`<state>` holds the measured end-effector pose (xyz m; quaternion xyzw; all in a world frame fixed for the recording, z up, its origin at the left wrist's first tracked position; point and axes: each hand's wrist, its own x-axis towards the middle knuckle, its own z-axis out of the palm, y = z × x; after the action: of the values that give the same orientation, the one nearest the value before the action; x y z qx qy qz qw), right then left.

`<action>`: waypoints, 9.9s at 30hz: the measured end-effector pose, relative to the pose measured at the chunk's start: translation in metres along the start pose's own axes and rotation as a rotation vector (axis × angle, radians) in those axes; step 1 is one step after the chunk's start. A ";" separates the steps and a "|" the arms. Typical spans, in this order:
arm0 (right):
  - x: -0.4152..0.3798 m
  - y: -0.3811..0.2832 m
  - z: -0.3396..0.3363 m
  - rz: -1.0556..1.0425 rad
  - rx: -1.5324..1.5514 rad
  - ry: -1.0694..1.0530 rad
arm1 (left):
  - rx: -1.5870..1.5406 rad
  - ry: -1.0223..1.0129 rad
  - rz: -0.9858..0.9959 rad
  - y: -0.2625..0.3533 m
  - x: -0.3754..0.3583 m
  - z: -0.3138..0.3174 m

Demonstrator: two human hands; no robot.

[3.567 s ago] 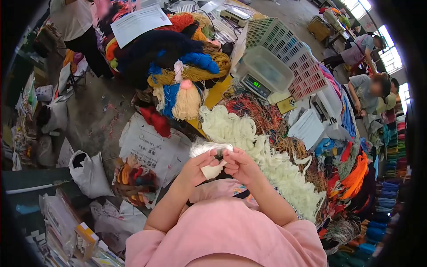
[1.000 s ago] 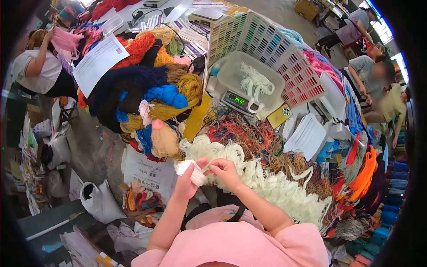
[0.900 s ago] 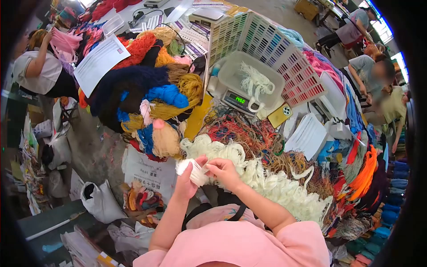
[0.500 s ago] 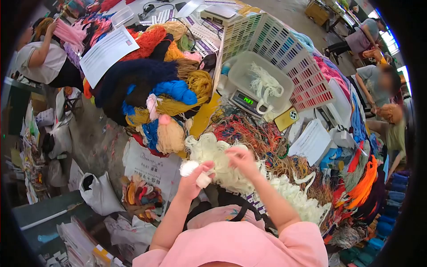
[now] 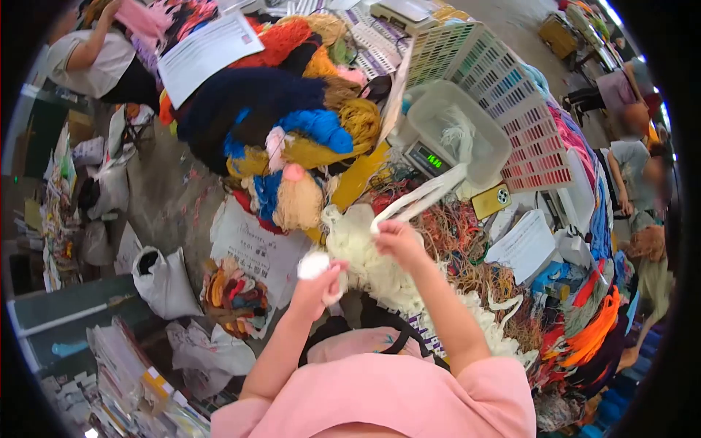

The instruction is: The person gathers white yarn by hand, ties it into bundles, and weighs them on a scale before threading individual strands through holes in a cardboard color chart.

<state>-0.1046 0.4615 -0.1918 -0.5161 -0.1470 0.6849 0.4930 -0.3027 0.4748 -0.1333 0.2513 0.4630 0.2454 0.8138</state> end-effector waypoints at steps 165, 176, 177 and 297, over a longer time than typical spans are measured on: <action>-0.167 -0.010 0.108 -0.434 -0.323 0.194 | -0.365 -0.579 0.007 -0.002 -0.070 0.029; -0.167 -0.002 0.096 -0.229 0.296 0.025 | -0.337 -0.636 0.046 -0.010 -0.064 0.025; -0.167 -0.004 0.097 -0.193 0.340 -0.007 | -0.418 -0.712 0.034 -0.013 -0.062 0.022; -0.106 -0.016 0.076 0.027 0.231 -0.141 | -0.426 -0.614 -0.033 -0.004 -0.021 0.009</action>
<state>-0.1633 0.4047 -0.0882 -0.4085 -0.0943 0.7384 0.5282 -0.3041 0.4569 -0.1185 0.1306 0.1398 0.2362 0.9527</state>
